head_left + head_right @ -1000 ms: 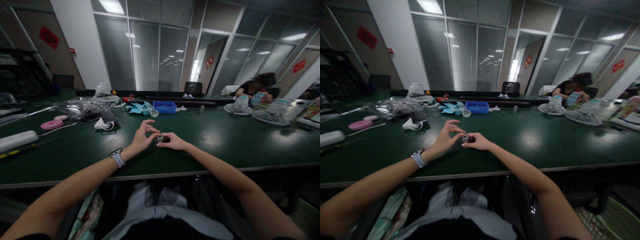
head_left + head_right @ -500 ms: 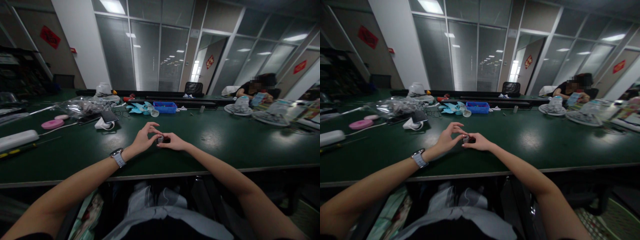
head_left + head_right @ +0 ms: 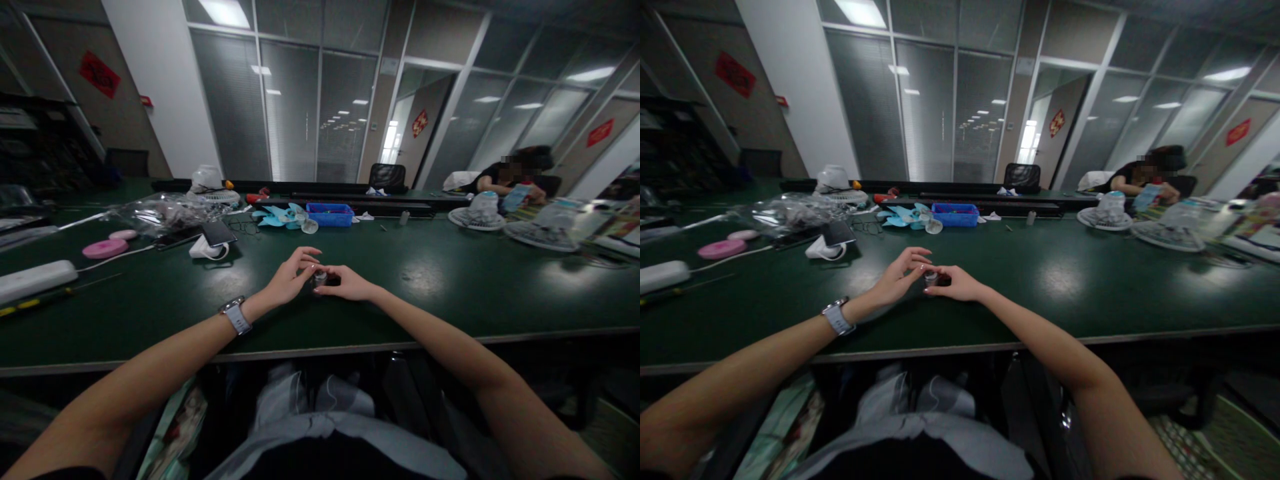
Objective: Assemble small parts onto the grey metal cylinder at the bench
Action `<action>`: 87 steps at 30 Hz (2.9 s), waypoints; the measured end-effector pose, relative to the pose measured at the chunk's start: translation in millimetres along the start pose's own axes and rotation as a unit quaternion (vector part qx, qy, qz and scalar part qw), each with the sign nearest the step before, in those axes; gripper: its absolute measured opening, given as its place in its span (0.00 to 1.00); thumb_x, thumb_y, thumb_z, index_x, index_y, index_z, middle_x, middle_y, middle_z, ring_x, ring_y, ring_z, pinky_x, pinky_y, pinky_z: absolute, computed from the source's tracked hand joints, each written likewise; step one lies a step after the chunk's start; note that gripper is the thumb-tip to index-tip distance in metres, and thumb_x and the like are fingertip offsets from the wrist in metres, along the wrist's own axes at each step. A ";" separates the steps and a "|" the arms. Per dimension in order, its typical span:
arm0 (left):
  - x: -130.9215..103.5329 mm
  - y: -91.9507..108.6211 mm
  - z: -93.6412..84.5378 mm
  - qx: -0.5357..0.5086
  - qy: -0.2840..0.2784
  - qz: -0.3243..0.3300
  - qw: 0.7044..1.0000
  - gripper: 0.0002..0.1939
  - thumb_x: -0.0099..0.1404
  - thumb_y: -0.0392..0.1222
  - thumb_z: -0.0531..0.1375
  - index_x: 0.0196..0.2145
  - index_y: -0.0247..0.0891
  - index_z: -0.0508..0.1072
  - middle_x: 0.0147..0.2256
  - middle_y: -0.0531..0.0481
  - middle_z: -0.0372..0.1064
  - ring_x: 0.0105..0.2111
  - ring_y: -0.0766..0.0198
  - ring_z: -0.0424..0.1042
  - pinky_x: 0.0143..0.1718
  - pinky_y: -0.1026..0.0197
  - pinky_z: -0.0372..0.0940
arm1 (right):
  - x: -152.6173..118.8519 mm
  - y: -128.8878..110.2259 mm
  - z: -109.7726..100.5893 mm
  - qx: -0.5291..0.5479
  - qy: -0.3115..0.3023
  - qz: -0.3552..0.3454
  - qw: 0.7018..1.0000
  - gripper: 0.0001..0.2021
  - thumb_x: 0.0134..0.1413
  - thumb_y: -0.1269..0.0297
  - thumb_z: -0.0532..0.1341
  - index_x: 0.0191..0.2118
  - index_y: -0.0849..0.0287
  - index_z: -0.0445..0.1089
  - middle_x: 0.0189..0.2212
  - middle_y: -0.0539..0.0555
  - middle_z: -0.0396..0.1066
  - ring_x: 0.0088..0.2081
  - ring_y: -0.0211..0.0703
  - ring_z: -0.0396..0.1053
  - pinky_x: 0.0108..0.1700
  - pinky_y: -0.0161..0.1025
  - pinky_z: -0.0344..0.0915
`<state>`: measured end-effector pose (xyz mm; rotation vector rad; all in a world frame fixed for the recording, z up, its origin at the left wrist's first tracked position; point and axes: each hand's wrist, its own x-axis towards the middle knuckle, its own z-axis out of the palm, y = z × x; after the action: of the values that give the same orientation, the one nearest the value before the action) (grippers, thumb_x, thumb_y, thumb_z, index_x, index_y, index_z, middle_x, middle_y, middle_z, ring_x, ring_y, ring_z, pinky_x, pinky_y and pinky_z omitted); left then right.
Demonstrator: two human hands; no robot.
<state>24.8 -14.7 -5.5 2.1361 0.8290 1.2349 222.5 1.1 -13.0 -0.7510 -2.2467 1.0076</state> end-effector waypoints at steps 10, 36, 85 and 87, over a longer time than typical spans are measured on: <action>3.0 3.9 2.2 0.030 0.040 -0.009 0.999 0.16 0.59 0.43 0.63 0.44 0.39 0.65 0.43 0.46 0.72 0.40 0.62 0.74 0.46 0.56 0.67 | -0.9 -6.6 0.7 0.004 0.001 -0.012 1.000 0.19 0.49 0.59 0.66 0.45 0.63 0.70 0.38 0.54 0.74 0.41 0.43 0.71 0.47 0.41 0.66; 4.6 6.9 7.3 0.042 0.073 0.015 0.996 0.17 0.59 0.35 0.62 0.44 0.39 0.62 0.31 0.51 0.76 0.36 0.62 0.76 0.40 0.60 0.67 | 0.0 0.3 1.1 -0.017 0.003 -0.026 1.000 0.18 0.50 0.58 0.65 0.44 0.64 0.70 0.38 0.54 0.73 0.40 0.42 0.70 0.47 0.41 0.65; -2.5 -22.5 -17.0 0.227 0.023 -0.024 0.973 0.10 0.58 0.35 0.61 0.39 0.43 0.68 0.30 0.53 0.78 0.32 0.58 0.77 0.34 0.58 0.67 | -2.9 -10.7 -1.0 -0.029 0.000 -0.001 1.000 0.25 0.51 0.59 0.65 0.55 0.60 0.67 0.46 0.56 0.73 0.47 0.45 0.70 0.53 0.47 0.64; -1.0 -11.2 -14.3 0.160 0.072 -0.012 0.984 0.09 0.61 0.37 0.60 0.40 0.41 0.66 0.33 0.52 0.78 0.35 0.60 0.77 0.36 0.59 0.68 | -2.7 -10.1 -0.3 -0.022 -0.001 -0.003 1.000 0.24 0.51 0.59 0.65 0.54 0.61 0.67 0.45 0.57 0.73 0.46 0.44 0.71 0.53 0.46 0.64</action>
<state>9.0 -5.9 -7.7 2.2948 1.1820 1.3289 222.0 -6.2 -5.6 -0.7616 -2.2774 0.9596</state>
